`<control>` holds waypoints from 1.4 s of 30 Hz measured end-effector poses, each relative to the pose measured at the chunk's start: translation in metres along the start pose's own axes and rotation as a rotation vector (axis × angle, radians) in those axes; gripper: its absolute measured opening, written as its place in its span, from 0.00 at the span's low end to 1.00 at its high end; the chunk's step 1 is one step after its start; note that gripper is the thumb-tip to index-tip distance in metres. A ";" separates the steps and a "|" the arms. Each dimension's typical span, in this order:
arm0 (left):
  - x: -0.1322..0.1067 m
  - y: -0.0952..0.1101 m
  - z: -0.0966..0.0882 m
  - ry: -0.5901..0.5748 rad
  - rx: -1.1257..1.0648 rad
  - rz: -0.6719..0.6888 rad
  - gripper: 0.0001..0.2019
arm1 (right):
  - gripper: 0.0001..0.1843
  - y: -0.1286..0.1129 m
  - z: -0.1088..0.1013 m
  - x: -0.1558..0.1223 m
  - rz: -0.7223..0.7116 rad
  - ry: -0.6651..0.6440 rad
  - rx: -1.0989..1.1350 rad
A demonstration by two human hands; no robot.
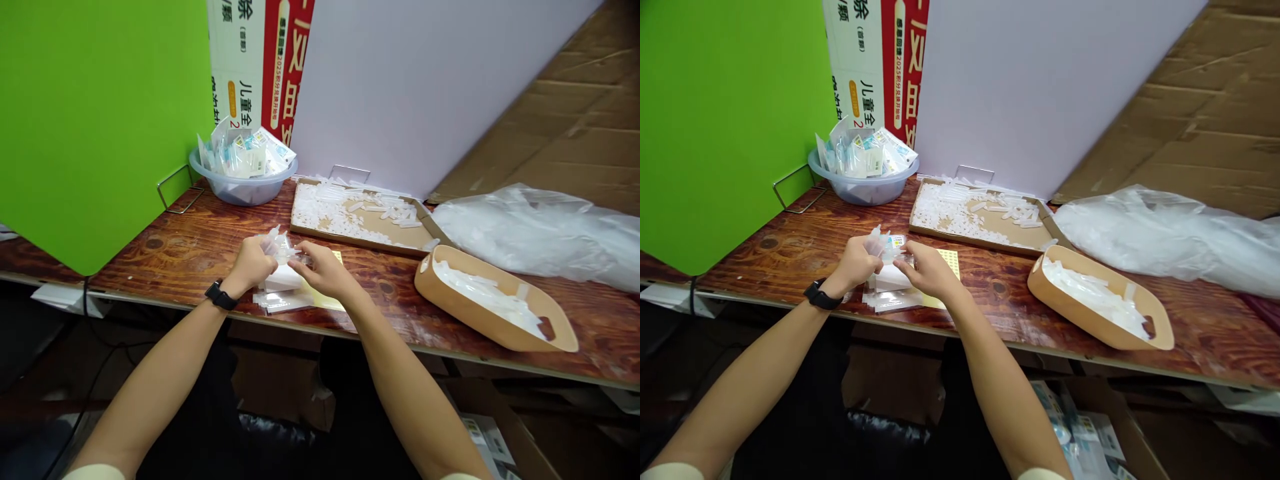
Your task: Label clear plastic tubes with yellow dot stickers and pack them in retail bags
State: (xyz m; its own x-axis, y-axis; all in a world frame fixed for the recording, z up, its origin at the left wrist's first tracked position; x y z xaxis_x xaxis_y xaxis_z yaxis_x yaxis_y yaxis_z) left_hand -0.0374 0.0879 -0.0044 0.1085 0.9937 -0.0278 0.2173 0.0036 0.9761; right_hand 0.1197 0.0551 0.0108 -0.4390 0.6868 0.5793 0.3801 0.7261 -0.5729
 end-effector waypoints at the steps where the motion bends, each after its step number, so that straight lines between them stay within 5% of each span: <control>1: 0.001 -0.002 0.000 -0.010 0.027 0.022 0.06 | 0.03 -0.001 0.003 0.000 -0.009 -0.029 -0.020; 3: 0.002 -0.005 0.000 -0.019 0.069 0.048 0.05 | 0.05 -0.002 0.007 0.000 -0.005 -0.076 -0.039; 8: 0.000 -0.007 -0.005 -0.034 0.162 0.073 0.02 | 0.28 -0.002 0.011 -0.002 -0.017 -0.179 -0.018; 14: -0.014 0.001 -0.014 -0.066 0.372 0.112 0.04 | 0.30 -0.009 0.018 -0.002 -0.111 -0.377 -0.158; 20: -0.018 0.003 -0.017 -0.060 0.460 0.125 0.04 | 0.34 -0.017 0.018 0.000 -0.261 -0.392 -0.108; 34: -0.009 -0.010 -0.012 -0.141 0.214 0.020 0.05 | 0.11 -0.007 0.005 -0.015 -0.025 -0.308 0.060; 38: -0.011 -0.009 -0.009 -0.151 0.167 -0.002 0.05 | 0.10 -0.010 0.004 -0.014 -0.052 -0.296 0.009; 42: -0.014 -0.006 -0.006 -0.173 0.130 -0.034 0.06 | 0.19 -0.015 0.006 -0.015 -0.062 -0.337 -0.051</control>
State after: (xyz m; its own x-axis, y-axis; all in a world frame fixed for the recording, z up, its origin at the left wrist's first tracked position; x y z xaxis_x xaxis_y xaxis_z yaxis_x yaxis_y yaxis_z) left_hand -0.0463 0.0751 -0.0086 0.2610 0.9593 -0.1079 0.3455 0.0115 0.9383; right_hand 0.1155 0.0333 0.0070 -0.7037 0.5985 0.3828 0.3810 0.7727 -0.5077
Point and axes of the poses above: each hand's wrist, its own x-axis towards the middle knuckle, its own z-axis out of the palm, y = z × x, the point moved 4 cm from there along x, towards the middle knuckle, and after that the axes turned 15 degrees about -z, right-handed, at the moved point
